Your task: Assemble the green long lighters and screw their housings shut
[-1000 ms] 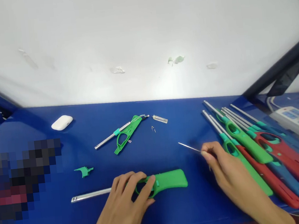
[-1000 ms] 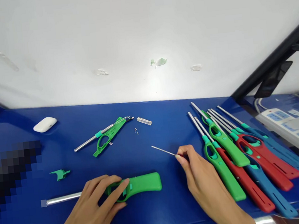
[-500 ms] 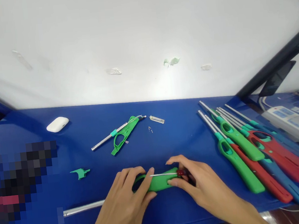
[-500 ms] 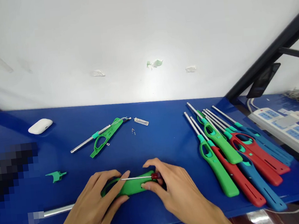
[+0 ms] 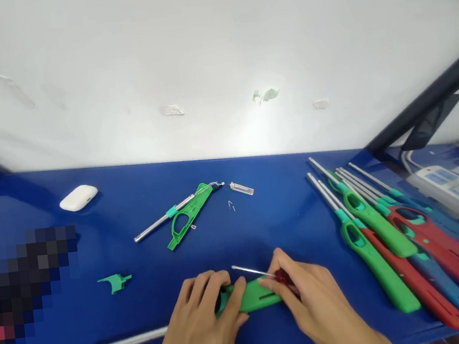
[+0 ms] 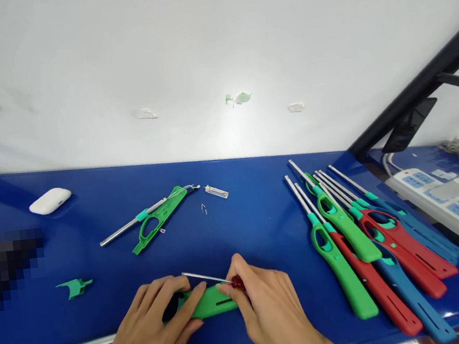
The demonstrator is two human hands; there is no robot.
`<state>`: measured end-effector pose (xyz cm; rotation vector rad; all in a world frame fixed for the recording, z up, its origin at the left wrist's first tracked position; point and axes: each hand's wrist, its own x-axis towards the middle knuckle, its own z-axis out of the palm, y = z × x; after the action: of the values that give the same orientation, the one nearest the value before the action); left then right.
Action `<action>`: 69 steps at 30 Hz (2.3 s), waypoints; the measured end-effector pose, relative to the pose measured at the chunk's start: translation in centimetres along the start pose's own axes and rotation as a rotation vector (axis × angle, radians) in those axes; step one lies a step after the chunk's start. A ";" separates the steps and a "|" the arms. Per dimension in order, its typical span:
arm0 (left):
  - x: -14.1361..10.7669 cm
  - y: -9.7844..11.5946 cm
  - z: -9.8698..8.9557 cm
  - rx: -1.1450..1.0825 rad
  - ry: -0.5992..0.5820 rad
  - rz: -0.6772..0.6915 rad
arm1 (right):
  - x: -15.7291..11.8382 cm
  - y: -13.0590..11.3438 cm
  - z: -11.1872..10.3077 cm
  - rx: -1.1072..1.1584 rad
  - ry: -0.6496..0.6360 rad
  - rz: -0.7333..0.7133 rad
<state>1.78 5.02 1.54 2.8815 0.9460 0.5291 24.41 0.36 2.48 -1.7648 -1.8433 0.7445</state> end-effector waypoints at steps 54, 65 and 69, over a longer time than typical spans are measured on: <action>-0.6 -0.4 0.7 0.008 0.183 -0.010 | 11.6 2.1 -4.6 -0.147 -0.017 -0.027; -0.4 -0.4 0.6 -0.018 0.178 -0.023 | 11.0 2.1 -4.9 -0.127 -0.064 0.007; -0.5 -0.3 0.6 -0.027 0.170 -0.026 | 10.7 1.9 -5.0 -0.146 -0.048 -0.023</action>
<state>1.44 5.05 0.76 2.8314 0.9882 0.7885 28.61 11.37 4.56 -1.8268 -1.9914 0.6639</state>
